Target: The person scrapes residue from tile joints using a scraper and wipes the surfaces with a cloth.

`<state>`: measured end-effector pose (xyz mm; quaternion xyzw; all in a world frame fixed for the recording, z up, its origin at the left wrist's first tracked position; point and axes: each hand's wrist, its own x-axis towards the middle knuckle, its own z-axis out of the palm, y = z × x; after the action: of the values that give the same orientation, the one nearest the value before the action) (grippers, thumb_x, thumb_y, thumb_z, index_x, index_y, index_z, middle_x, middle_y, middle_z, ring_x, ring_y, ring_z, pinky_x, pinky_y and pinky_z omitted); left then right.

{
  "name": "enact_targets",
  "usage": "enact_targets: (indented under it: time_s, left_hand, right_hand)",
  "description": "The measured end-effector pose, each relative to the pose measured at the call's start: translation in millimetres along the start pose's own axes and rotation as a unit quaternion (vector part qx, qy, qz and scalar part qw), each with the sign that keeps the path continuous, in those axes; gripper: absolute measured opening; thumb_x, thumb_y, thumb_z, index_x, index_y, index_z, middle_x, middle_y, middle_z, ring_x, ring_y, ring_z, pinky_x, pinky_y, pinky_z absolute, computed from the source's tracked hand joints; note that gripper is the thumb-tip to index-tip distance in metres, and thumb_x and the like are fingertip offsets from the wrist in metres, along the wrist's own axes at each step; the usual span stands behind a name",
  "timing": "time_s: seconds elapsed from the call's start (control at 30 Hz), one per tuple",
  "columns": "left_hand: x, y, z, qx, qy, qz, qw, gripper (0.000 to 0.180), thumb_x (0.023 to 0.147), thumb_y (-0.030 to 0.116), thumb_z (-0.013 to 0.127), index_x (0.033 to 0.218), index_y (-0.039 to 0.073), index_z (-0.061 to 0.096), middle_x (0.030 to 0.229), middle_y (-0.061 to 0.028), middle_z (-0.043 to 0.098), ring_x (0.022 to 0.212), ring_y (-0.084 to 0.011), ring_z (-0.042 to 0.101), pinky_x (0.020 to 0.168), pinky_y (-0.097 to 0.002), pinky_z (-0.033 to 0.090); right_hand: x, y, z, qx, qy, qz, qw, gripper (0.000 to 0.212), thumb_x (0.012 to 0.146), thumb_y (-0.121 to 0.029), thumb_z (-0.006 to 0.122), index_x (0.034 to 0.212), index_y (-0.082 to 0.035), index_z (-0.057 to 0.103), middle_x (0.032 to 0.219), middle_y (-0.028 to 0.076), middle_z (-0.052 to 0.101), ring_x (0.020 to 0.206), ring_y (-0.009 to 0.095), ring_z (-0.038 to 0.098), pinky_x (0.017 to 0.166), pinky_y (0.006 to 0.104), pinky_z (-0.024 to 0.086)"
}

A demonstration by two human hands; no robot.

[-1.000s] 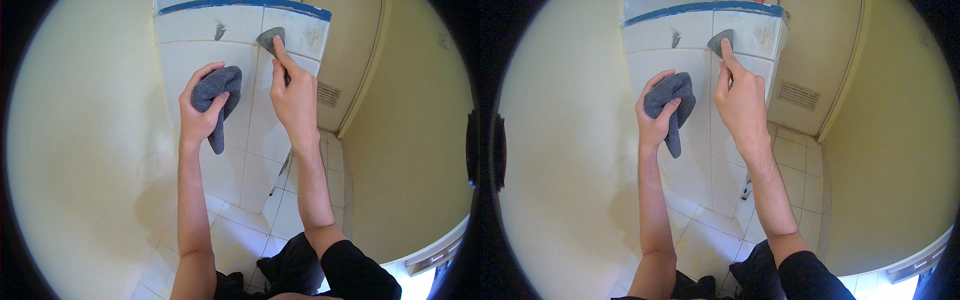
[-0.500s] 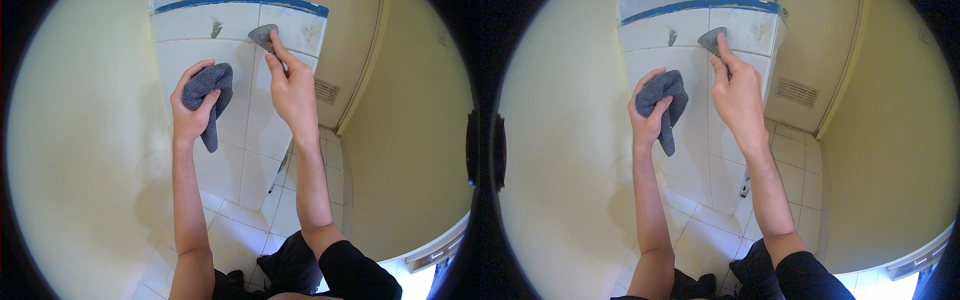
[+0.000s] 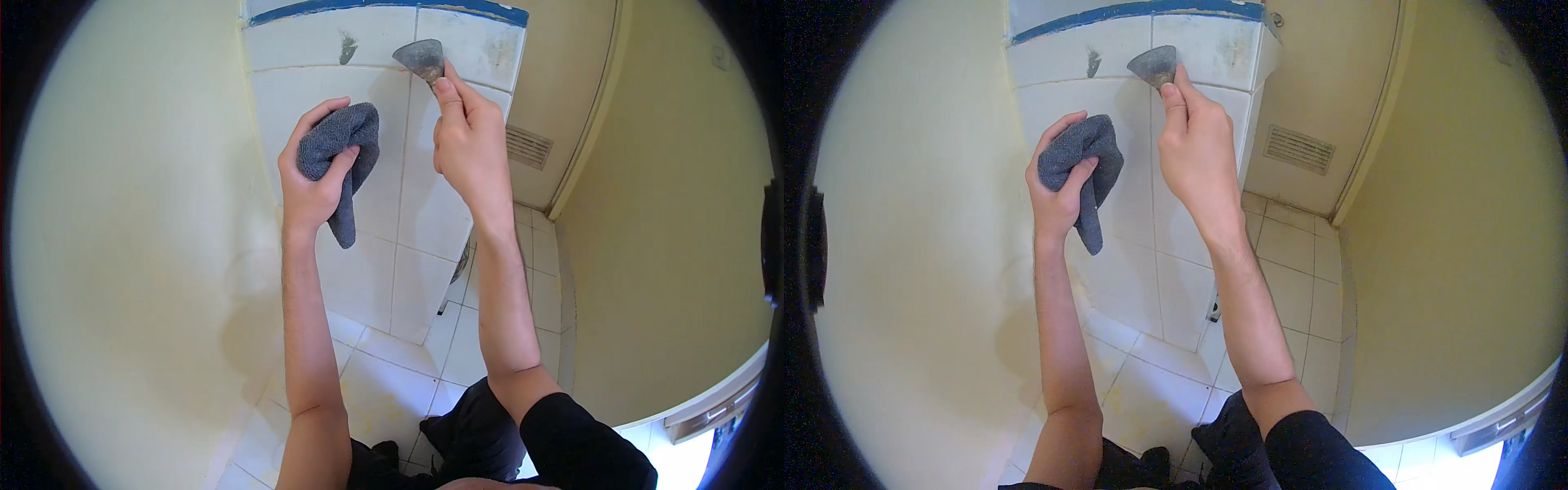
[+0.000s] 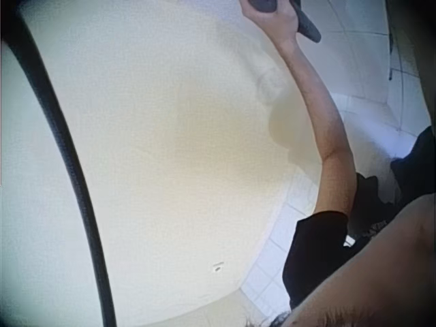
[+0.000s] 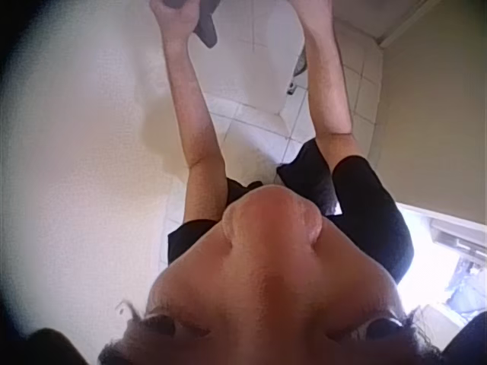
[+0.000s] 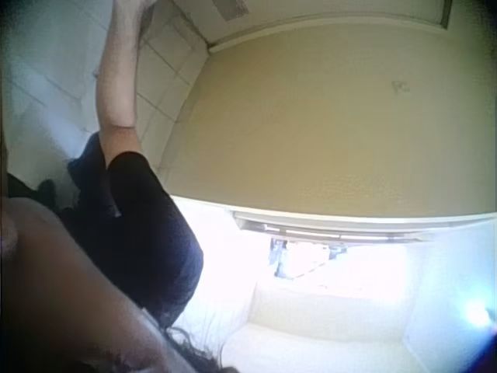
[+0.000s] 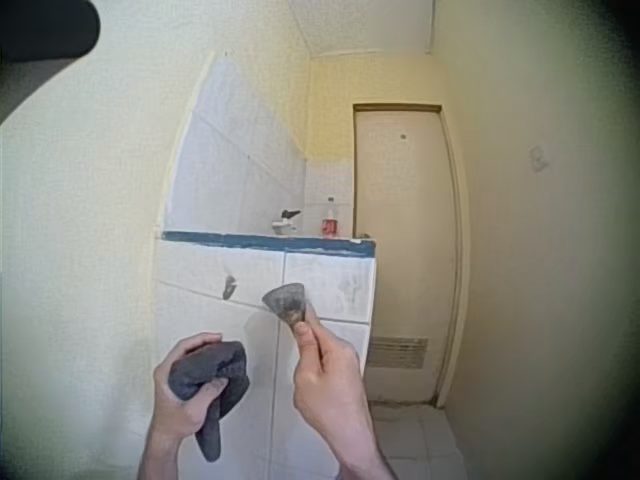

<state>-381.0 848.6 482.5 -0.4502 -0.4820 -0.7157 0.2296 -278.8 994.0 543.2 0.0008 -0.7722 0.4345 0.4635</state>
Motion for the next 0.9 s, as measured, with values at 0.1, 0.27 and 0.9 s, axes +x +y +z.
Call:
enact_targets:
  time_s: [0.1, 0.27, 0.9]
  left_hand:
    - [0.1, 0.7, -3.0, 0.017, -0.001, 0.01, 1.0, 0.044, 0.08, -0.009, 0.061, 0.124, 0.001, 0.062, 0.109, -0.0079, 0.067, 0.098, -0.0127, 0.063, 0.089, -0.0279, 0.05]
    - [-3.1, -3.0, -2.1, 0.019, -0.007, -0.013, 1.0, 0.044, 0.08, -0.01, 0.061, 0.123, 0.002, 0.062, 0.108, -0.0069, 0.067, 0.097, -0.0124, 0.063, 0.089, -0.0281, 0.05]
    - [-4.4, -6.1, -4.2, 0.021, -0.004, -0.023, 1.0, 0.045, 0.081, -0.01, 0.06, 0.124, 0.002, 0.061, 0.109, -0.0076, 0.066, 0.098, -0.0124, 0.063, 0.09, -0.0271, 0.05]
  right_hand:
    - [-2.4, -2.9, 2.1, -0.028, 0.002, -0.001, 1.0, 0.043, 0.102, -0.018, 0.047, 0.139, 0.005, 0.05, 0.065, 0.019, 0.055, 0.06, 0.017, 0.052, 0.062, 0.0347, 0.046]
    - [-5.6, 1.5, 1.6, 0.001, -0.005, -0.04, 0.999, 0.042, 0.1, -0.013, 0.046, 0.139, 0.002, 0.051, 0.064, 0.02, 0.056, 0.057, 0.017, 0.052, 0.061, 0.0352, 0.046]
    - [-12.1, -14.2, 1.3, -0.09, -0.007, -0.037, 0.995, 0.043, 0.094, -0.003, 0.05, 0.136, 0.004, 0.054, 0.072, 0.029, 0.062, 0.064, 0.037, 0.064, 0.066, 0.0395, 0.049]
